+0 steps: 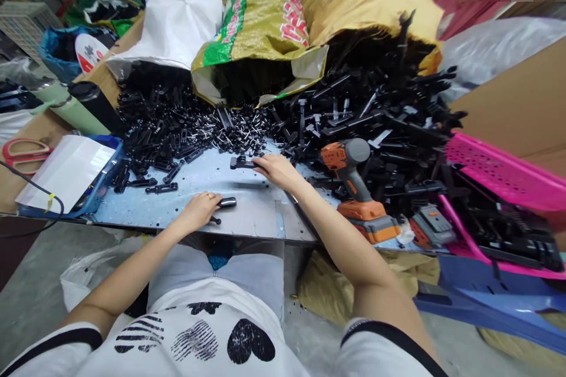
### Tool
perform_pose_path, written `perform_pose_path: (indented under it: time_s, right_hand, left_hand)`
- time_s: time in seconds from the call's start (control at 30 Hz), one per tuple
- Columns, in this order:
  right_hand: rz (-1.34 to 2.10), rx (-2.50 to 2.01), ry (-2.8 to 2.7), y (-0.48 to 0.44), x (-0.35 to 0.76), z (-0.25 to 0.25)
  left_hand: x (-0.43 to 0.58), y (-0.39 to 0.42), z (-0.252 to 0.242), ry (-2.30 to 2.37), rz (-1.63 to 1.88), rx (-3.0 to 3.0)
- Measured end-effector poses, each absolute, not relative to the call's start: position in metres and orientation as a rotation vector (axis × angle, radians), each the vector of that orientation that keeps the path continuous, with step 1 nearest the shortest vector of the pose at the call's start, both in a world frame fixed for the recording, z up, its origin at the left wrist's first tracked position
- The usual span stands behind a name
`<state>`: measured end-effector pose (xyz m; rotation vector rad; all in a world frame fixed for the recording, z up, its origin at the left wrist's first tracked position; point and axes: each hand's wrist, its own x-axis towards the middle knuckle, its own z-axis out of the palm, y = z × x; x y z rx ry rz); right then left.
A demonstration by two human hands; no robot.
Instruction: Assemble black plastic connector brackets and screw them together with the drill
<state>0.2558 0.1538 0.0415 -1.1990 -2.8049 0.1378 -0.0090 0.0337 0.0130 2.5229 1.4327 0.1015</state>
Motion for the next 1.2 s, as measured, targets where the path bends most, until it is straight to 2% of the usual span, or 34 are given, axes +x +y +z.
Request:
perform_pose_path:
  time_s: [0.13,0.2,0.37,0.6,0.87,1.2]
  right_hand:
    - [0.546,-1.062,-3.004,0.086,0.254,0.045]
    - [0.493,-1.029,-3.13,0.063,0.251,0.037]
    - [0.263,-1.284,-3.1,0.044,0.238,0.019]
    - [0.095,-1.37,-3.0,0.027,0.226,0.039]
    - [0.239,-1.25,-3.103,0.035,0.228,0.051]
    - [0.18,-1.304,-3.085,0.031,0.217,0.064]
  left_hand:
    - [-0.012,0.036,0.009,1.35,0.156,2.441]
    - [-0.006,0.039,0.01,1.278,0.137,2.426]
    - [0.011,0.041,0.015,1.298,0.138,2.406]
    - [0.006,0.035,0.01,1.397,0.275,2.38]
    - [0.002,0.035,0.015,1.342,0.298,2.338]
    - [-0.005,0.033,0.011,1.316,0.476,2.394]
